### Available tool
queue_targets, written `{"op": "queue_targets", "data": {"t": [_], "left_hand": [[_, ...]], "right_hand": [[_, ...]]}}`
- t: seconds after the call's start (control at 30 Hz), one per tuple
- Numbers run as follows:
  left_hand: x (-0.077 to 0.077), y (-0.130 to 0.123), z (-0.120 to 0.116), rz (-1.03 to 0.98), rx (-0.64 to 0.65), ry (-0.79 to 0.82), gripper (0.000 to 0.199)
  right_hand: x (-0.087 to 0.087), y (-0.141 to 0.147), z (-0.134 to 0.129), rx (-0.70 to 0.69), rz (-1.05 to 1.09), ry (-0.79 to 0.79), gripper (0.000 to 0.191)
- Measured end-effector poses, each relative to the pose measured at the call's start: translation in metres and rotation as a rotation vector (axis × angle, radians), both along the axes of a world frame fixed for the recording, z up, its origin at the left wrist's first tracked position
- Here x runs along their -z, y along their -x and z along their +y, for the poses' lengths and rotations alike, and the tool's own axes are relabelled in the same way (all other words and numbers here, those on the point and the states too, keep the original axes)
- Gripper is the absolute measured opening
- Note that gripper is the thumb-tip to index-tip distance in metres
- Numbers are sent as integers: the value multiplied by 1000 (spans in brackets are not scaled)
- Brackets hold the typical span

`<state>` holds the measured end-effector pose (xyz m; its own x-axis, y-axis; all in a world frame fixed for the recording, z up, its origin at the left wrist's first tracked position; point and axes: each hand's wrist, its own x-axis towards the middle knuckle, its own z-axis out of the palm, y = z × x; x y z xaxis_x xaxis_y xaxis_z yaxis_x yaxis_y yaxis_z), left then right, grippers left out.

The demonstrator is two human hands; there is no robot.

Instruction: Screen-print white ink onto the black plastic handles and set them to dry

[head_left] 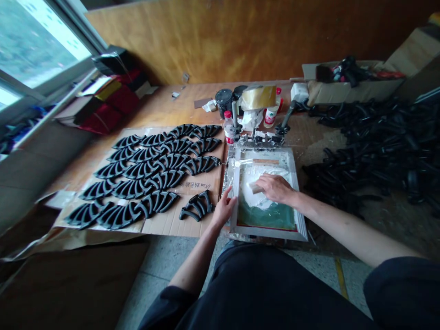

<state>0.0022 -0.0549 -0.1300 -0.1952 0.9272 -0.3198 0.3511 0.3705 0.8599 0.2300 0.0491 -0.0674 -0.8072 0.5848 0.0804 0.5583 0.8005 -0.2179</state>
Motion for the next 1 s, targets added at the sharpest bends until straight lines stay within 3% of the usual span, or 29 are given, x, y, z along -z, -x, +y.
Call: {"op": "queue_targets", "data": {"t": [0.1,0.17,0.33,0.5,0.57,0.63,0.73,0.83,0.9,1.0], "left_hand": [[5,0,-1,-8,-17,-9,63],[7,-1,-1,-18,-24,-14,63],[1,-2,-2,-54,-27,-12,63],[-5,-2,-3,-93,-15,-4,66],[-7,-2,-3,-78,-15,0,65],[-13,-2,-2,-85,-19,7,66],[-38,-1,-2,-177,-28,-20,71],[-79,-3,0,-261,-45,-88,65],[-106,-6,8,-297,-58,-148,62],[-137,-13,30,-374,-67,-343,58]], "right_hand": [[-2,-21,-17,-228,-4,1,19],[-6,-25,-16,-286,5,44,20],[2,-14,-14,-47,144,7,23],[22,-23,-40,-92,160,25,32],[15,-21,-35,-56,149,73,27],[0,-9,-17,63,168,80,27],[-30,9,23,272,233,30,50],[-53,-10,64,418,347,-16,53],[-56,-46,85,553,505,-32,37],[-33,-100,94,779,643,-48,33]]}}
